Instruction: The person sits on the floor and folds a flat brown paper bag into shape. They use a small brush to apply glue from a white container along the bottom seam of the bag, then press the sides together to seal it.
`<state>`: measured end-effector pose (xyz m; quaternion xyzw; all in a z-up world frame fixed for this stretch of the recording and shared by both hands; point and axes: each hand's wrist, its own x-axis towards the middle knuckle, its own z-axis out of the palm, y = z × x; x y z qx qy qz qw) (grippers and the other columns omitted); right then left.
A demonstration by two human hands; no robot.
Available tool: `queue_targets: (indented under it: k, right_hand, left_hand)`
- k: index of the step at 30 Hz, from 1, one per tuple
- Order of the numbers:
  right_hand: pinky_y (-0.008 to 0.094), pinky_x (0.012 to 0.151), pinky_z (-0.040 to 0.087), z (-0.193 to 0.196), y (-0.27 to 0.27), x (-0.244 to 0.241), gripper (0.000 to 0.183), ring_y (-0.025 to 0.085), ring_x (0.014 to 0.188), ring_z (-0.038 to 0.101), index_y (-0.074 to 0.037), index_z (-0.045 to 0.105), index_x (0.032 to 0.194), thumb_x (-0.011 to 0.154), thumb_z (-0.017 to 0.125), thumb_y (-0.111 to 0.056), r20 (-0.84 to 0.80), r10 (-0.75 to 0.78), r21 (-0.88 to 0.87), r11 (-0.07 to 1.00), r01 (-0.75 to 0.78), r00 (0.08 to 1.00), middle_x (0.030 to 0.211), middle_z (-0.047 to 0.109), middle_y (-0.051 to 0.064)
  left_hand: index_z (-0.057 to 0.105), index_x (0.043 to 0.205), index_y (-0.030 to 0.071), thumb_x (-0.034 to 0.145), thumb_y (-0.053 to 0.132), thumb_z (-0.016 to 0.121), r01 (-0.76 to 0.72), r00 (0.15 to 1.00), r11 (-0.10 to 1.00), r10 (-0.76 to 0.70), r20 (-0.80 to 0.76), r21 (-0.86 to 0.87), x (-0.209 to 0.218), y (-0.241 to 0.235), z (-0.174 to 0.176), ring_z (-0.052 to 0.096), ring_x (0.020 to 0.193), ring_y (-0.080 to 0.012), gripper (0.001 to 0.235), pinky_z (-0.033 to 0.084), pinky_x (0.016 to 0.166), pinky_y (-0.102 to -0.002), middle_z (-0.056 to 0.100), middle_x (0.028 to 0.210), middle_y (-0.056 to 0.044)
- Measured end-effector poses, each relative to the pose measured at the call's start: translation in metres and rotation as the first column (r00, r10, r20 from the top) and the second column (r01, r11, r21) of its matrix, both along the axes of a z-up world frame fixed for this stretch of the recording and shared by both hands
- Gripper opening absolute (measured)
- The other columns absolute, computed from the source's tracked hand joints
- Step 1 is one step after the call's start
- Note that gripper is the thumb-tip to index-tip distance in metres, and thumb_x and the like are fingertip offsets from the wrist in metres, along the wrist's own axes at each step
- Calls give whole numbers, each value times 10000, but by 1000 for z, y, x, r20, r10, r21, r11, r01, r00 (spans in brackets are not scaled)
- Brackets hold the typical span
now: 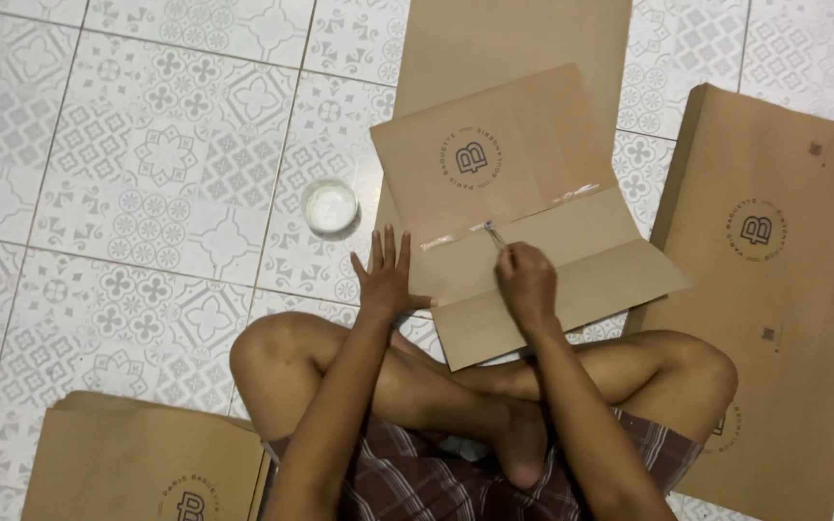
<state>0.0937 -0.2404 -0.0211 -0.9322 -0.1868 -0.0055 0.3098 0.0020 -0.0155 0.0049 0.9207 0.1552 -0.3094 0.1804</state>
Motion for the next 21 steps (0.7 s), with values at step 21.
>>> queue_targets:
  k: [21]
  right_hand:
    - [484, 631, 532, -8, -53, 53, 133, 399, 730, 672, -1, 680, 883, 977, 638, -87, 67, 74, -118, 991, -65, 995, 726, 648, 193]
  left_hand:
    - [-62, 1649, 199, 740, 736, 724, 7, 1000, 1000, -7, -28, 24, 1, 1, -4, -168, 1569, -324, 1316, -90, 1152, -740, -140, 1713, -127]
